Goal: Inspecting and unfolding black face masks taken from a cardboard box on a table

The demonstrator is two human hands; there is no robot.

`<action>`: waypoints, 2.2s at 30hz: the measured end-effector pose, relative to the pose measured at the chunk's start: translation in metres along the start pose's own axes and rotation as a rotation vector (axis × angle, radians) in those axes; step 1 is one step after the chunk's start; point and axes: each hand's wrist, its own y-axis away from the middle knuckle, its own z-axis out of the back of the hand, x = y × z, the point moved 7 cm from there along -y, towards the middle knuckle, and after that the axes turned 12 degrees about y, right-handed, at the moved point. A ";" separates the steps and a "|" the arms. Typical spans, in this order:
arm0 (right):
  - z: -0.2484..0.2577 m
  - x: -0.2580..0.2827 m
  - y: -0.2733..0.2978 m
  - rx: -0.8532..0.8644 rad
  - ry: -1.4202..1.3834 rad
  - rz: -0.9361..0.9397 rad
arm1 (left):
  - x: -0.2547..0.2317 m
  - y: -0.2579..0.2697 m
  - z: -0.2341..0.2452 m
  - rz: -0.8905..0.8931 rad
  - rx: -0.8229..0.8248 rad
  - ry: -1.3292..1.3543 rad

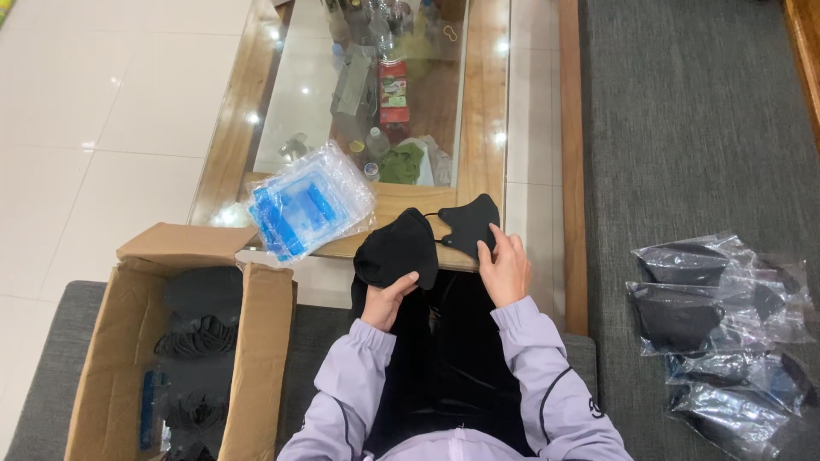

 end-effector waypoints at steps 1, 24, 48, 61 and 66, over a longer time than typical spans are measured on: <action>-0.001 -0.001 0.000 0.001 0.002 0.005 | 0.000 0.000 0.001 -0.003 -0.002 0.004; 0.044 0.154 0.026 -0.225 -0.179 0.684 | 0.000 0.003 0.009 0.018 -0.002 -0.352; -0.050 0.004 0.025 -0.031 -0.910 -0.150 | -0.001 -0.002 0.019 -0.012 -0.036 0.063; -0.005 -0.013 0.017 0.092 -0.606 -0.334 | 0.006 -0.006 0.030 -0.011 -0.039 0.098; 0.013 0.006 0.018 -0.060 0.087 -0.074 | 0.007 -0.009 0.028 -0.016 -0.025 0.066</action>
